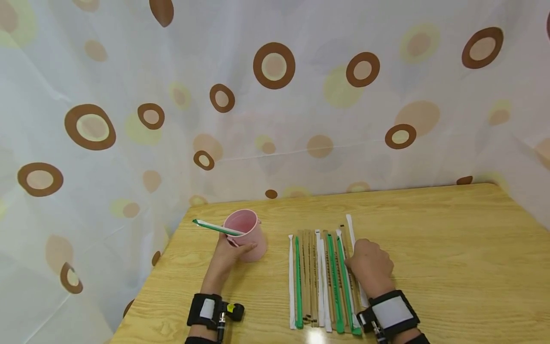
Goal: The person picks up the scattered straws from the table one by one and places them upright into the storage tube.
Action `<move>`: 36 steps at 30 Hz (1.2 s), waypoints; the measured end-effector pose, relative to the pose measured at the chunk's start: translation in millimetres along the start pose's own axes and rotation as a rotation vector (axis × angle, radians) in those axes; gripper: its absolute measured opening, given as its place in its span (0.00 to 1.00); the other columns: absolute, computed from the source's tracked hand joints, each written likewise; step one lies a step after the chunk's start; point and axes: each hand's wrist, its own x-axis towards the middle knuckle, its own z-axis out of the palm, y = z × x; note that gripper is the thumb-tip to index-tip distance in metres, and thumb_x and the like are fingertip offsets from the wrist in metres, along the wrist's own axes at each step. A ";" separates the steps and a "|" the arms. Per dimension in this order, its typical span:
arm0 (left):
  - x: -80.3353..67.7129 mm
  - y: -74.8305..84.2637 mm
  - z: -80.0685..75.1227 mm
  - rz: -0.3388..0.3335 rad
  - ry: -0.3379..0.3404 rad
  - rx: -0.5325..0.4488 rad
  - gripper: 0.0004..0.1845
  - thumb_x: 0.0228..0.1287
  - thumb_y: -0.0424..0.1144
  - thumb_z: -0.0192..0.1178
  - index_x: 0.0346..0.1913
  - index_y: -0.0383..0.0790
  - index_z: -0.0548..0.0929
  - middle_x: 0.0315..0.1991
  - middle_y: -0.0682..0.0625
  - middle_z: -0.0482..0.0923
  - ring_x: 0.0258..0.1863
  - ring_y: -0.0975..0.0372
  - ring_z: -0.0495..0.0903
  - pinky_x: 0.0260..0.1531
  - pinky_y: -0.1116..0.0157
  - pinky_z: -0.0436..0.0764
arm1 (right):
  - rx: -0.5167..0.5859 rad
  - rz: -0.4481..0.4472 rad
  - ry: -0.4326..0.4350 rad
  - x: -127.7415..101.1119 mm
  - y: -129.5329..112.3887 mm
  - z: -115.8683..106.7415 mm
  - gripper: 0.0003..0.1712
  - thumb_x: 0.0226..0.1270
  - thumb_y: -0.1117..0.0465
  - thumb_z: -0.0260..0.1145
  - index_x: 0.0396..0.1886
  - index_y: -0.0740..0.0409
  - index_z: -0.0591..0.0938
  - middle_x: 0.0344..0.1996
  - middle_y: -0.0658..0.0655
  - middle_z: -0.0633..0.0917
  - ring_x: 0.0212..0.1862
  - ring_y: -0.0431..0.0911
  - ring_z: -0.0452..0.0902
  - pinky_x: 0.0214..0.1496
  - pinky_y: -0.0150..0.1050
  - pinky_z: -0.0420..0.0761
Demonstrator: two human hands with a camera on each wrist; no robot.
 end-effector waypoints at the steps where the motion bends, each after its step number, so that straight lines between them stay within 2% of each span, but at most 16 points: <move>1: -0.1 0.3 0.2 -0.002 -0.002 -0.004 0.54 0.52 0.28 0.77 0.77 0.37 0.52 0.71 0.34 0.64 0.72 0.43 0.63 0.71 0.44 0.63 | -0.001 0.000 -0.001 -0.1 0.1 -0.2 0.19 0.60 0.57 0.71 0.17 0.58 0.72 0.16 0.55 0.73 0.20 0.49 0.70 0.18 0.42 0.69; 8: -0.8 0.6 0.0 -0.006 0.000 -0.005 0.54 0.52 0.28 0.77 0.77 0.37 0.52 0.71 0.34 0.64 0.72 0.43 0.63 0.71 0.44 0.63 | 0.025 -0.015 0.005 -1.3 0.8 -1.4 0.19 0.60 0.56 0.69 0.17 0.57 0.72 0.16 0.54 0.71 0.19 0.48 0.68 0.18 0.40 0.67; 13: -2.1 0.1 0.2 -0.009 0.001 0.002 0.54 0.52 0.29 0.77 0.77 0.37 0.52 0.71 0.34 0.64 0.72 0.43 0.63 0.71 0.44 0.63 | 0.044 -0.031 0.001 -1.6 -0.7 -2.9 0.16 0.63 0.56 0.68 0.19 0.58 0.77 0.16 0.52 0.73 0.20 0.47 0.68 0.18 0.39 0.66; 18: -0.7 -0.4 0.5 -0.007 0.002 0.002 0.54 0.51 0.29 0.78 0.76 0.37 0.53 0.71 0.35 0.64 0.71 0.44 0.64 0.72 0.45 0.63 | 0.063 -0.072 0.028 -2.6 -6.7 -6.5 0.08 0.62 0.61 0.66 0.25 0.60 0.81 0.15 0.51 0.71 0.19 0.45 0.66 0.18 0.37 0.63; 19: -0.2 -0.7 0.5 -0.006 0.001 0.008 0.54 0.52 0.30 0.78 0.76 0.37 0.53 0.71 0.35 0.64 0.71 0.44 0.64 0.71 0.45 0.63 | 0.069 -0.077 0.035 -3.0 -7.9 -7.5 0.08 0.62 0.61 0.65 0.29 0.63 0.82 0.16 0.51 0.72 0.19 0.46 0.66 0.18 0.37 0.64; 21: 0.5 -1.2 0.5 -0.008 0.000 0.014 0.54 0.52 0.30 0.78 0.76 0.37 0.53 0.71 0.35 0.64 0.72 0.43 0.64 0.71 0.44 0.63 | 0.079 -0.093 0.057 -4.7 -10.9 -10.2 0.11 0.63 0.62 0.66 0.38 0.68 0.83 0.19 0.53 0.75 0.20 0.46 0.68 0.18 0.37 0.65; 25: 0.5 -1.3 -0.3 -0.005 0.002 0.028 0.54 0.52 0.31 0.78 0.76 0.37 0.53 0.71 0.35 0.64 0.71 0.43 0.64 0.71 0.44 0.63 | 0.111 -0.135 0.120 -8.4 -17.5 -14.0 0.21 0.65 0.62 0.66 0.51 0.74 0.79 0.32 0.62 0.84 0.20 0.46 0.69 0.18 0.39 0.68; 28: 0.4 -1.7 -0.4 -0.005 0.005 0.019 0.54 0.51 0.31 0.78 0.76 0.38 0.54 0.71 0.35 0.65 0.71 0.44 0.65 0.71 0.44 0.63 | 0.146 -0.175 0.177 -11.2 -22.7 -15.8 0.20 0.65 0.63 0.65 0.51 0.73 0.78 0.39 0.66 0.85 0.19 0.44 0.68 0.17 0.38 0.67; 31: 0.4 -2.4 -0.5 -0.002 0.003 0.011 0.54 0.51 0.31 0.78 0.76 0.38 0.54 0.70 0.35 0.65 0.71 0.44 0.65 0.71 0.45 0.63 | 0.181 -0.222 0.243 -12.8 -26.9 -17.9 0.18 0.65 0.65 0.64 0.50 0.72 0.78 0.39 0.66 0.85 0.18 0.44 0.69 0.16 0.38 0.67; 36: 1.3 -3.0 -1.0 -0.003 0.002 0.010 0.54 0.51 0.31 0.78 0.76 0.36 0.54 0.71 0.34 0.65 0.71 0.44 0.64 0.71 0.45 0.63 | 0.236 -0.302 0.357 -13.5 -32.3 -21.0 0.14 0.63 0.68 0.65 0.46 0.71 0.79 0.35 0.67 0.85 0.26 0.50 0.81 0.18 0.38 0.73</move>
